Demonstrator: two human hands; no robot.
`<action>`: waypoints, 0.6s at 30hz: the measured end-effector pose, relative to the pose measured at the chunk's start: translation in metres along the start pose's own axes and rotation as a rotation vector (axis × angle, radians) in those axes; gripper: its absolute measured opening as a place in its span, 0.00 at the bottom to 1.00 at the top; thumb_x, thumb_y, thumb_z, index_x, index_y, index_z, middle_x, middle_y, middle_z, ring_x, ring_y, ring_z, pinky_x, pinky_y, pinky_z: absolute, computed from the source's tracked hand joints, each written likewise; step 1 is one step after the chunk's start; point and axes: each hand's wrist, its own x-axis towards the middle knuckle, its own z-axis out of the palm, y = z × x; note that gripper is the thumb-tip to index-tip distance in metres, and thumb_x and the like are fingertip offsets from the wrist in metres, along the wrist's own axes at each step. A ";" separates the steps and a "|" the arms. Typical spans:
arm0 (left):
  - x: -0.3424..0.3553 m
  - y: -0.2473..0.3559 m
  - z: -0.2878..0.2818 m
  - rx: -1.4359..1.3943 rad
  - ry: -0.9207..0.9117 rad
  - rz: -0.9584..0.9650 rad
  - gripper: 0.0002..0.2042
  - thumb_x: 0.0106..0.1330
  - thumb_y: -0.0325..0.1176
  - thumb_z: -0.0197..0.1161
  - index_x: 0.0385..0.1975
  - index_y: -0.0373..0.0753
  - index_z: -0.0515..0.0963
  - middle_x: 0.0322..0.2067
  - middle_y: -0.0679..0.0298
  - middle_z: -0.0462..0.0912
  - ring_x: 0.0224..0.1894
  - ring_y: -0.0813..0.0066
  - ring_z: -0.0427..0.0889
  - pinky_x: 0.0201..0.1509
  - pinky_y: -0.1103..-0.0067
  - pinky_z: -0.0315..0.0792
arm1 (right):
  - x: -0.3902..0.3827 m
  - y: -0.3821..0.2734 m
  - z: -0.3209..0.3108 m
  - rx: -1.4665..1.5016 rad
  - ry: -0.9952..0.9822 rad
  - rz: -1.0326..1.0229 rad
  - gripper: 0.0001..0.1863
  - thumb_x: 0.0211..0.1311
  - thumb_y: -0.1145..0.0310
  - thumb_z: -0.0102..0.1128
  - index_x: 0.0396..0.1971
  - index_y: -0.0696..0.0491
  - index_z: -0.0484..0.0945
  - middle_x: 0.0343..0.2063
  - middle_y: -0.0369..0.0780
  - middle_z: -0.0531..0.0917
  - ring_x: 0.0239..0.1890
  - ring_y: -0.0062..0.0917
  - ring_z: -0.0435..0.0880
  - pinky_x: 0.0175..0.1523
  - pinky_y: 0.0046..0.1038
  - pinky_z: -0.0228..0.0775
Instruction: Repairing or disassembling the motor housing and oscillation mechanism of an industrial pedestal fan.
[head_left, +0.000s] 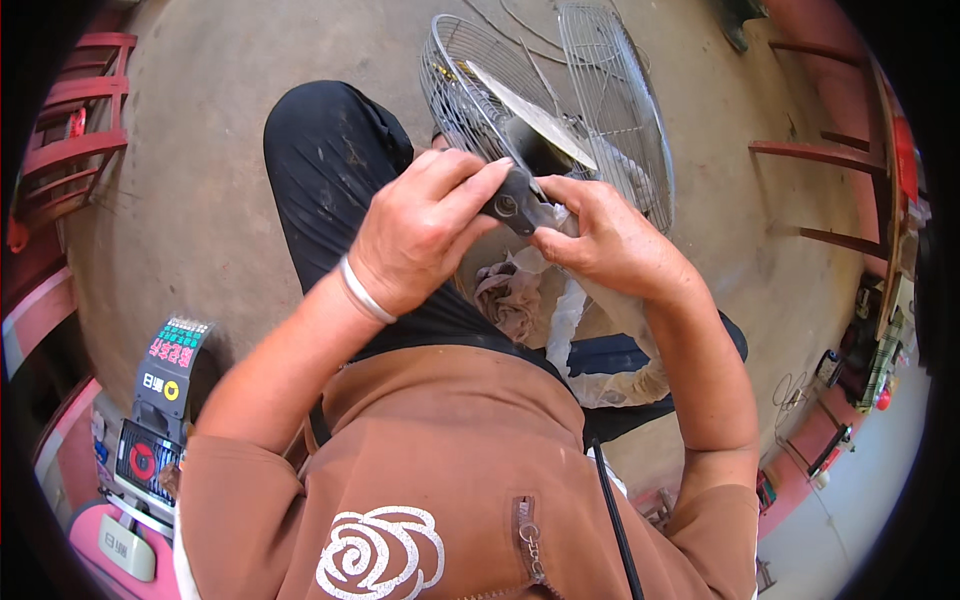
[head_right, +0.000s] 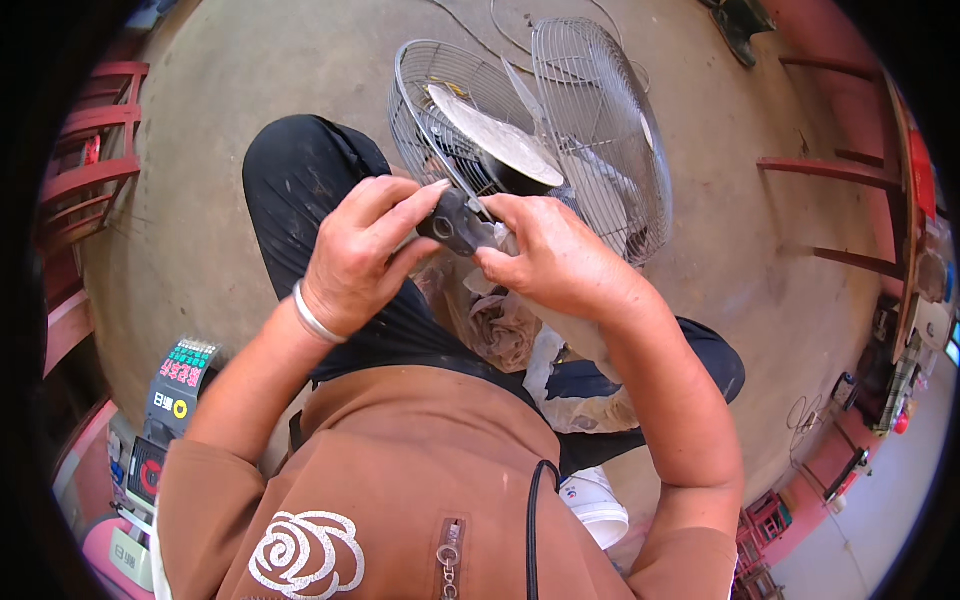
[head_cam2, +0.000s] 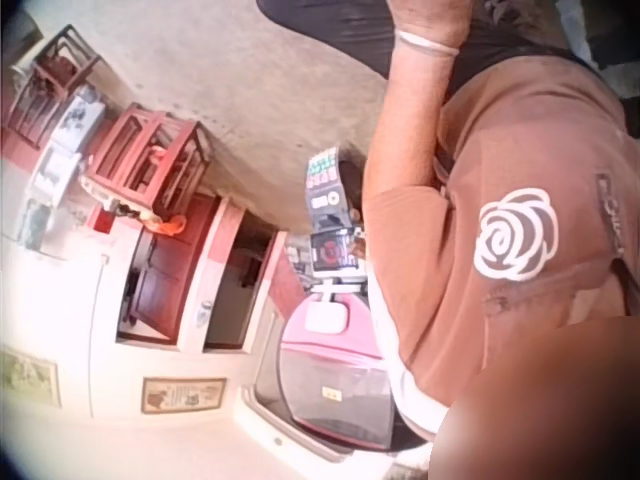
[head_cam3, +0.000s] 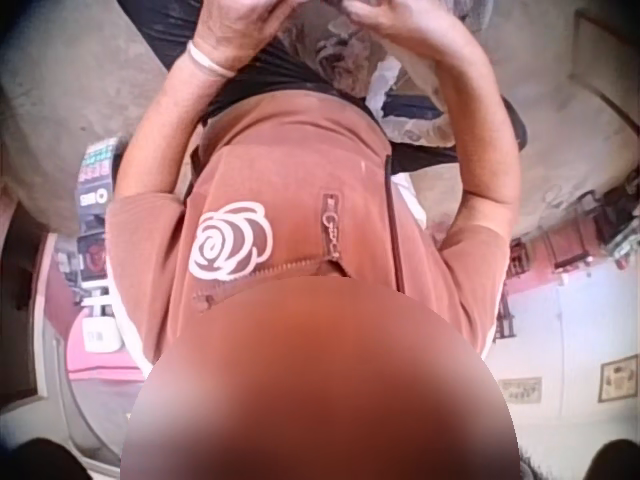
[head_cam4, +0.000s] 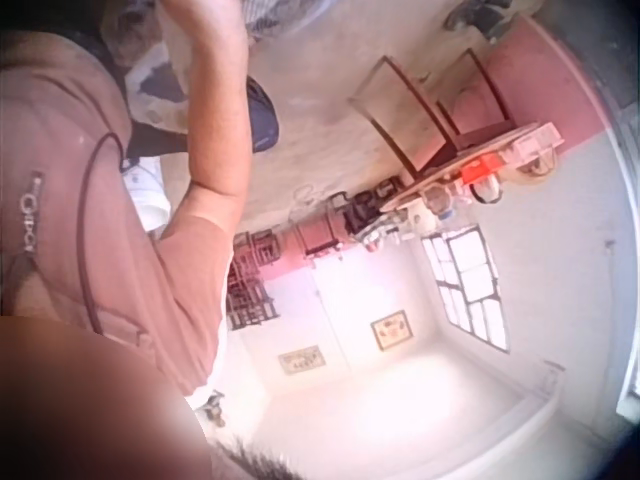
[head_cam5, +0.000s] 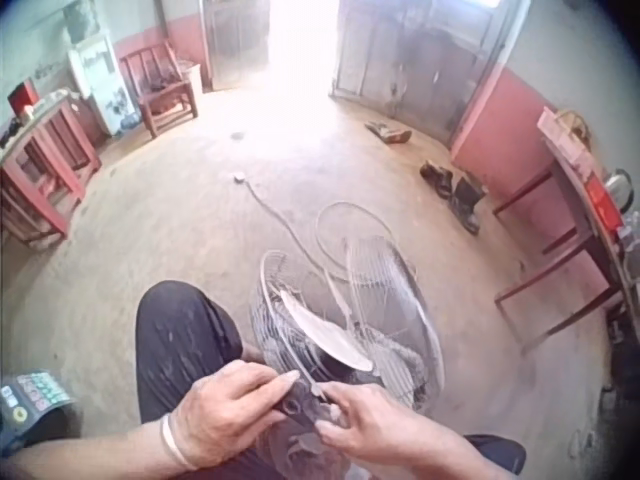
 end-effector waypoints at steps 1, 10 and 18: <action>0.006 -0.003 -0.004 0.046 -0.030 0.116 0.27 0.47 0.21 0.70 0.53 0.35 0.78 0.39 0.58 0.80 0.38 0.60 0.80 0.42 0.72 0.78 | 0.000 -0.001 0.000 0.009 0.023 -0.029 0.19 0.53 0.66 0.64 0.44 0.61 0.80 0.25 0.53 0.81 0.28 0.38 0.84 0.39 0.36 0.74; 0.049 -0.013 -0.046 0.199 -0.431 0.090 0.32 0.50 0.28 0.72 0.60 0.42 0.72 0.36 0.61 0.79 0.35 0.62 0.81 0.37 0.71 0.78 | 0.002 -0.002 -0.001 0.003 -0.014 0.011 0.20 0.55 0.65 0.64 0.45 0.61 0.79 0.32 0.54 0.83 0.37 0.45 0.85 0.45 0.38 0.75; 0.000 0.033 0.020 -0.154 -0.042 -0.562 0.28 0.56 0.41 0.77 0.50 0.34 0.71 0.29 0.58 0.79 0.25 0.70 0.78 0.30 0.76 0.75 | 0.002 0.010 0.005 -0.003 0.016 -0.059 0.21 0.55 0.66 0.65 0.48 0.61 0.79 0.35 0.55 0.84 0.41 0.49 0.83 0.46 0.39 0.74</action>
